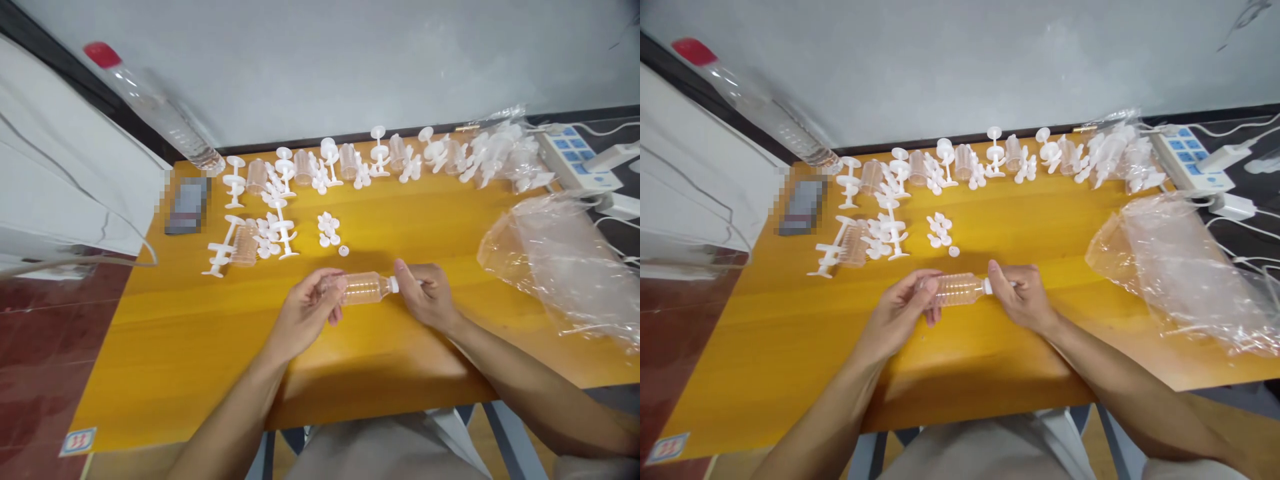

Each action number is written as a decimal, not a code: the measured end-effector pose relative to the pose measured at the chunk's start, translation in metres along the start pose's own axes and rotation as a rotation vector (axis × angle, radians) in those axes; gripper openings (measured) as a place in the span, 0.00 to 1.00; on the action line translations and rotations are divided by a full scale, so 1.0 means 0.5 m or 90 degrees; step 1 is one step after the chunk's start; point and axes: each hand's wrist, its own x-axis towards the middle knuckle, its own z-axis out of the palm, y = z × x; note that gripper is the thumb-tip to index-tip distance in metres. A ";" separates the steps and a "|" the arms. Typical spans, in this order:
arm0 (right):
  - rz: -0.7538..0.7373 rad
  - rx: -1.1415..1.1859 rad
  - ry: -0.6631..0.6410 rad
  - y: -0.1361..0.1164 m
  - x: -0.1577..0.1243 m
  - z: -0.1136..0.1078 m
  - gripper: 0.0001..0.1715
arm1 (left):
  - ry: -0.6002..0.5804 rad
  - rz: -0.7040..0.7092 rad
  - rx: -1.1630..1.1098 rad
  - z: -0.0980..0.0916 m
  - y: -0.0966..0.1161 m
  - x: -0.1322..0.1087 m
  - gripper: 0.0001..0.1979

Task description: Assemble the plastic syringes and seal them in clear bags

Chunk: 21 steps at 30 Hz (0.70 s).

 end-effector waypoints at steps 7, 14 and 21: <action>-0.343 -0.137 -0.072 0.024 0.010 -0.026 0.27 | -0.072 -0.272 -0.066 -0.006 0.002 0.013 0.27; 0.114 0.076 -0.050 0.017 0.010 -0.001 0.33 | -0.022 0.107 0.010 -0.026 0.000 -0.002 0.18; 0.166 0.167 -0.096 0.028 0.004 0.007 0.32 | -0.003 0.032 0.023 -0.025 -0.003 0.002 0.14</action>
